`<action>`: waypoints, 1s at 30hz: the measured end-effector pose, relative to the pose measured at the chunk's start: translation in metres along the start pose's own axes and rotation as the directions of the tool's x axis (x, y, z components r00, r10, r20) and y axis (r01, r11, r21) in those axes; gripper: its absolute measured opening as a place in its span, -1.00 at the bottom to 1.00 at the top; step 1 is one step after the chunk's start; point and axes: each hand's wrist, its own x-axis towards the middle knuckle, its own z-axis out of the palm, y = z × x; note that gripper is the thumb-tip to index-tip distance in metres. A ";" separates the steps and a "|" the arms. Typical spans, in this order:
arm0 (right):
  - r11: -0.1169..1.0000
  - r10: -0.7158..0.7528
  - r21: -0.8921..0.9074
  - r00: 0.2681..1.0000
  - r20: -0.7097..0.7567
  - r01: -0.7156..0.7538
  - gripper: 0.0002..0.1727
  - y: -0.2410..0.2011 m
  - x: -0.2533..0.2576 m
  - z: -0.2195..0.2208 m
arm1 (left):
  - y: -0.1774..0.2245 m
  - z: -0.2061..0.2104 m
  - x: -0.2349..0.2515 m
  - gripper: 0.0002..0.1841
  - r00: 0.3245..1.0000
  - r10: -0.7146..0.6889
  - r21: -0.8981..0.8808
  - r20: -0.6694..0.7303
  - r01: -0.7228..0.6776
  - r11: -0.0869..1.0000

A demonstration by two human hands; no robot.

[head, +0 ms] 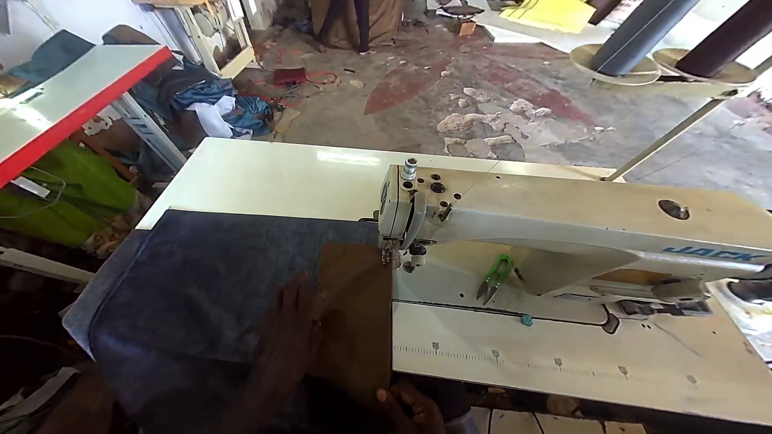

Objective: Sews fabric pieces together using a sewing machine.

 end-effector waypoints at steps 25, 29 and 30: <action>0.810 -0.493 -0.233 0.840 0.224 0.538 -0.69 -0.037 0.070 -0.026 | -0.022 0.032 0.088 -0.84 0.997 0.027 -0.222 -0.068 -0.042 0.974; 0.782 -0.460 -0.358 0.860 0.222 0.511 -0.73 -0.036 0.086 -0.032 | -0.011 0.024 0.081 -0.79 0.987 0.119 -0.163 -0.111 -0.136 0.977; 0.737 -0.474 -0.433 0.853 0.217 0.519 -0.73 -0.038 0.093 -0.033 | -0.003 0.022 0.079 -0.72 0.982 0.152 -0.142 -0.114 -0.168 0.976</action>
